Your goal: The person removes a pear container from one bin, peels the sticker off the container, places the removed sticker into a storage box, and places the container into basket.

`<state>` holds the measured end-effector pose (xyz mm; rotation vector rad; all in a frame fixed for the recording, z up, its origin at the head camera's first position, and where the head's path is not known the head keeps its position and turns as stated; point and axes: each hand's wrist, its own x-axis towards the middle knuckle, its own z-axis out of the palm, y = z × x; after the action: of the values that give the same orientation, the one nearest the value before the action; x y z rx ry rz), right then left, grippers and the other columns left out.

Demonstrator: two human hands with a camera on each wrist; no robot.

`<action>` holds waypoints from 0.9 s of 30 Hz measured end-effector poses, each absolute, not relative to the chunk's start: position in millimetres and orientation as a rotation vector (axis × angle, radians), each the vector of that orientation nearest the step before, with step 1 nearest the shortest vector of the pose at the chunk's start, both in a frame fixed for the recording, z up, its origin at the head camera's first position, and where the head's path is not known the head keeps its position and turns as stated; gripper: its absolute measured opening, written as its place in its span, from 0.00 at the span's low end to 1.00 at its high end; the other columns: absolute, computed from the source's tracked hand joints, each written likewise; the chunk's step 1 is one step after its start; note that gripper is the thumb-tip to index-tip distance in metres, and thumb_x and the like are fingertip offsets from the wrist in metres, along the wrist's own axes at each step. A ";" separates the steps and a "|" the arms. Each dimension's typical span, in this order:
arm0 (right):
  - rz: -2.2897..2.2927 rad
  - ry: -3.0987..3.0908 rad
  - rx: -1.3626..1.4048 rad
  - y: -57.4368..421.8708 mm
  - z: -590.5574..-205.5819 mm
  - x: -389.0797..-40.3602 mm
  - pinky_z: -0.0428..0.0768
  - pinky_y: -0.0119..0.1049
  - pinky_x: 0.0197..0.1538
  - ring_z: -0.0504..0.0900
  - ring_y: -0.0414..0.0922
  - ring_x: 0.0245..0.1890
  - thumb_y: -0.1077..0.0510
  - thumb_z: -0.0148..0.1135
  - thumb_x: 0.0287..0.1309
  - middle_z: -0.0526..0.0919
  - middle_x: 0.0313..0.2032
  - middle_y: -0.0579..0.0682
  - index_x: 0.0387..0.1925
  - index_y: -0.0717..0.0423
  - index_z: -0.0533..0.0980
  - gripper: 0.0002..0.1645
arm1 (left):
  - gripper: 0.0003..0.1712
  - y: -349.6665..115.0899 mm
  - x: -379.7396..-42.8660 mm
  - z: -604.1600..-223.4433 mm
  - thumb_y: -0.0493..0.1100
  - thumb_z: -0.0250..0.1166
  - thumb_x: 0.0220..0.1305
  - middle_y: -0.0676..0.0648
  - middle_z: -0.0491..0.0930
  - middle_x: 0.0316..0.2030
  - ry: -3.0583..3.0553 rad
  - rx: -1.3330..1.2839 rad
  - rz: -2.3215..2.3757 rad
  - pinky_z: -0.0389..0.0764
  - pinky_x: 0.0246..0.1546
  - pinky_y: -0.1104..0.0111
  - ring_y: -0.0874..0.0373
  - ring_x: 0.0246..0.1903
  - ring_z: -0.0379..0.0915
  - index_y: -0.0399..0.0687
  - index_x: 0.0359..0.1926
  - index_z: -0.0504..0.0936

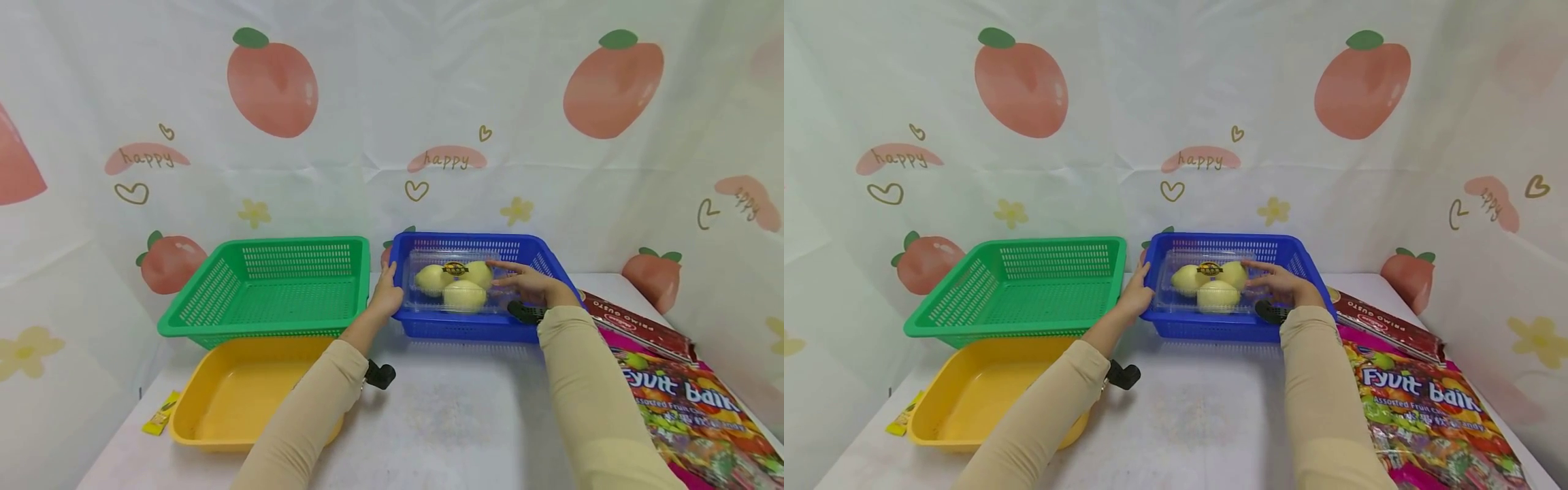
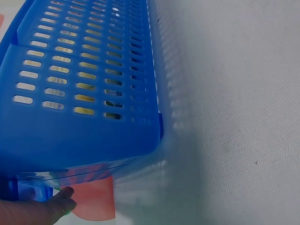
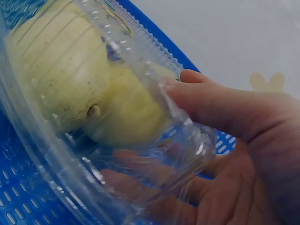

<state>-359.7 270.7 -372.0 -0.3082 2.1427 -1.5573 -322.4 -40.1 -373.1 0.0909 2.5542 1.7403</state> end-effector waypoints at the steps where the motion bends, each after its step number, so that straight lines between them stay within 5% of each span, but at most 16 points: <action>1: -1.575 2.138 -0.301 270.6 -371.0 -359.4 0.79 0.47 0.51 0.68 0.60 0.61 0.61 0.51 0.65 0.40 0.73 0.60 0.72 0.52 0.45 0.40 | 0.41 -39.9 -322.3 -373.0 0.25 0.41 0.56 0.42 0.34 0.74 2.549 0.094 1.745 0.41 0.71 0.51 0.45 0.73 0.31 0.42 0.72 0.46; 10: -1.733 2.121 -0.144 270.8 -358.2 -354.1 0.82 0.44 0.44 0.82 0.43 0.40 0.64 0.49 0.64 0.48 0.71 0.63 0.70 0.60 0.52 0.34 | 0.42 -37.5 -323.1 -374.3 0.25 0.43 0.55 0.42 0.35 0.74 2.536 0.087 1.767 0.41 0.71 0.50 0.44 0.73 0.31 0.44 0.72 0.46; 27: -1.690 2.217 -0.159 287.4 -338.3 -347.5 0.82 0.44 0.46 0.84 0.47 0.43 0.60 0.50 0.66 0.55 0.67 0.68 0.69 0.62 0.54 0.33 | 0.41 -41.7 -322.9 -376.9 0.26 0.43 0.56 0.40 0.36 0.74 2.542 0.092 1.781 0.40 0.71 0.51 0.44 0.72 0.32 0.43 0.72 0.46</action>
<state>-347.5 287.4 -338.3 -0.1592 2.2174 -1.6900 -322.9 -41.7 -376.9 0.0924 2.5416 1.7807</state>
